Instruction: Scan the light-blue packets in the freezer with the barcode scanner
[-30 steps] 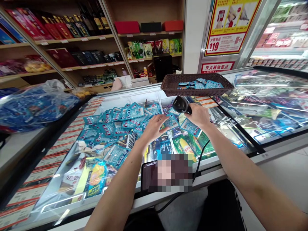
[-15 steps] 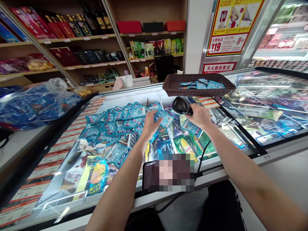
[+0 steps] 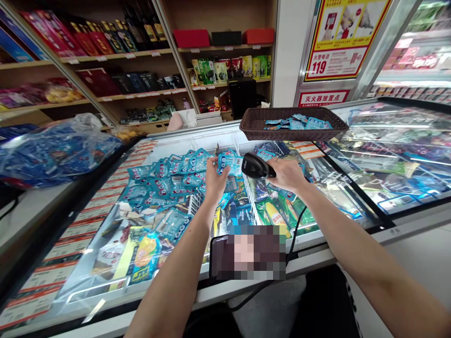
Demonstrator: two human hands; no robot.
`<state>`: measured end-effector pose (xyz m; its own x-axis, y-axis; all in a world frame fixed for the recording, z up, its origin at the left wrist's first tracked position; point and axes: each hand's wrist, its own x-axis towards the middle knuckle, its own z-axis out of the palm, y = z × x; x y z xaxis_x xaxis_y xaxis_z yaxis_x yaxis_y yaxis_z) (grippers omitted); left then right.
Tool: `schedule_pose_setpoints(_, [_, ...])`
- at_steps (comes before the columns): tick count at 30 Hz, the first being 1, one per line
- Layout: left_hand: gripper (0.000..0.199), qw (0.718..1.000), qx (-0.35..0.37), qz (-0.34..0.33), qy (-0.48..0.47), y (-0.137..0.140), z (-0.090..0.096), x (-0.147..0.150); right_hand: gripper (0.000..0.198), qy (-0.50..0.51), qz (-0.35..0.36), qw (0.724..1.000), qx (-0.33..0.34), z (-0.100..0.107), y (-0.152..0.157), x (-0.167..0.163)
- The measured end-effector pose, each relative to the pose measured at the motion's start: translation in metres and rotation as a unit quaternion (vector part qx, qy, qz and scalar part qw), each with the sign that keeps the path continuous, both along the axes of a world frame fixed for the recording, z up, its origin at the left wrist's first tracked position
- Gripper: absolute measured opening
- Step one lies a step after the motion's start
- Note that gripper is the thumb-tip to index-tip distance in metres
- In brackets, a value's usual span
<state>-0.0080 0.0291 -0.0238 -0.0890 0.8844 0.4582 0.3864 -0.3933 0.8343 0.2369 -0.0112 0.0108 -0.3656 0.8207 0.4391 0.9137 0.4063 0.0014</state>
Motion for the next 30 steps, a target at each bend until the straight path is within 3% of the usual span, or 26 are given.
schedule_pose_setpoints(15, [0.039, 1.0, -0.003, 0.01, 0.02, -0.001, 0.0, -0.001, 0.03, -0.024, 0.004, 0.999, -0.023, 0.003, -0.002, -0.003])
schedule_pose_setpoints(22, [0.044, 0.999, 0.002, 0.014, 0.029, -0.002, 0.0, 0.0, 0.03, 0.0, -0.006, 1.0, 0.0, 0.0, 0.001, 0.001])
schedule_pose_setpoints(26, [0.048, 0.989, 0.045, 0.075, 0.116, -0.007, 0.007, -0.003, 0.032, 0.021, -0.04, 0.999, 0.013, 0.0, 0.004, 0.007])
schedule_pose_setpoints(30, [0.051, 0.953, 0.121, 0.16, 0.225, -0.015, 0.016, -0.012, 0.033, 0.041, -0.09, 0.995, 0.016, 0.0, 0.006, 0.012])
